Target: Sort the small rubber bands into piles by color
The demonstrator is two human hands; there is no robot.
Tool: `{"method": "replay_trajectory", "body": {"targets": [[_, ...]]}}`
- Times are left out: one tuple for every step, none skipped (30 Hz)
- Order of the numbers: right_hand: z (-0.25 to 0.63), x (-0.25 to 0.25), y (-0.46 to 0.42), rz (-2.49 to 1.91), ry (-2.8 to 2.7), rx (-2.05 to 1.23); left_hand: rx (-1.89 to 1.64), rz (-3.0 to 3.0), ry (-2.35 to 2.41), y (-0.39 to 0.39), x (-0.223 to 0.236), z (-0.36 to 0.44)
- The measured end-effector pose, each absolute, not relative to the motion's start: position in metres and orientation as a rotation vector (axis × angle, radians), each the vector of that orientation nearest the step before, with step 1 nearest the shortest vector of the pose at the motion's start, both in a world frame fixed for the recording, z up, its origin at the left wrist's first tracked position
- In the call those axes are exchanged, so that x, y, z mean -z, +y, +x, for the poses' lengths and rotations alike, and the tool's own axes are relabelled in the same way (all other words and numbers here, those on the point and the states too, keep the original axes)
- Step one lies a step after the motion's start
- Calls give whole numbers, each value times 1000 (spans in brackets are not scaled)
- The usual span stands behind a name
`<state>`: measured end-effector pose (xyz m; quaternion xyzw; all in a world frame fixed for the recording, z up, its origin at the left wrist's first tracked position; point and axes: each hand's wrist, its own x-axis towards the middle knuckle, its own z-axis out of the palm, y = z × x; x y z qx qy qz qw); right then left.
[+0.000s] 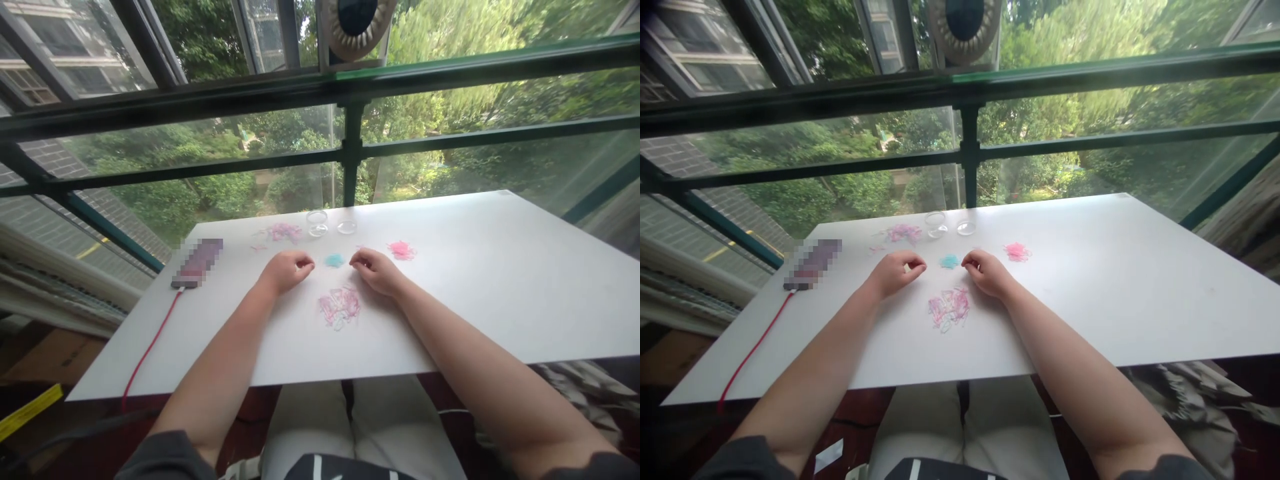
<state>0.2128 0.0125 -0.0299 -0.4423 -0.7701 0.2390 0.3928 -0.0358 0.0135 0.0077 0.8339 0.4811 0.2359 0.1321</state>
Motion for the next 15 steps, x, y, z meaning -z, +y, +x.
{"method": "replay_trajectory", "body": {"targets": [[215, 31, 14, -1168, -1943, -605, -688, 2403, 1459, 14, -7, -41], [216, 32, 15, -1201, -1937, -604, -692, 2386, 1517, 15, -5, -45], [217, 33, 16, -1214, -1939, -603, -702, 2376, 1553, 16, -3, -49], [216, 34, 16, -1220, -1947, -603, -714, 2368, 1581, 17, 0, -52], [215, 34, 15, -1214, -1961, -603, -725, 2361, 1606, 18, 2, -54], [214, 34, 14, -1202, -1979, -601, -739, 2354, 1628, 19, 5, -56], [212, 34, 13, -1191, -1996, -597, -753, 2350, 1646, 20, 7, -58], [211, 34, 11, -1179, -2012, -593, -768, 2347, 1663, 21, 9, -60], [209, 34, 9, -1169, -2028, -584, -782, 2345, 1677, 22, 10, -61], [208, 34, 6, -1160, -2044, -564, -795, 2344, 1689, 24, 12, -63], [207, 34, 3, -1151, -2062, -535, -805, 2342, 1698, 25, 13, -64], [206, 34, 0, -1141, -2084, -501, -813, 2340, 1704, 26, 14, -66], [205, 34, -5, -1131, -2111, -464, -819, 2338, 1706, 26, 16, -67], [205, 34, -9, -1120, -2139, -430, -824, 2336, 1705, 27, 17, -69], [204, 34, -14, -1110, -2167, -403, -831, 2335, 1701, 27, 19, -70]]}}
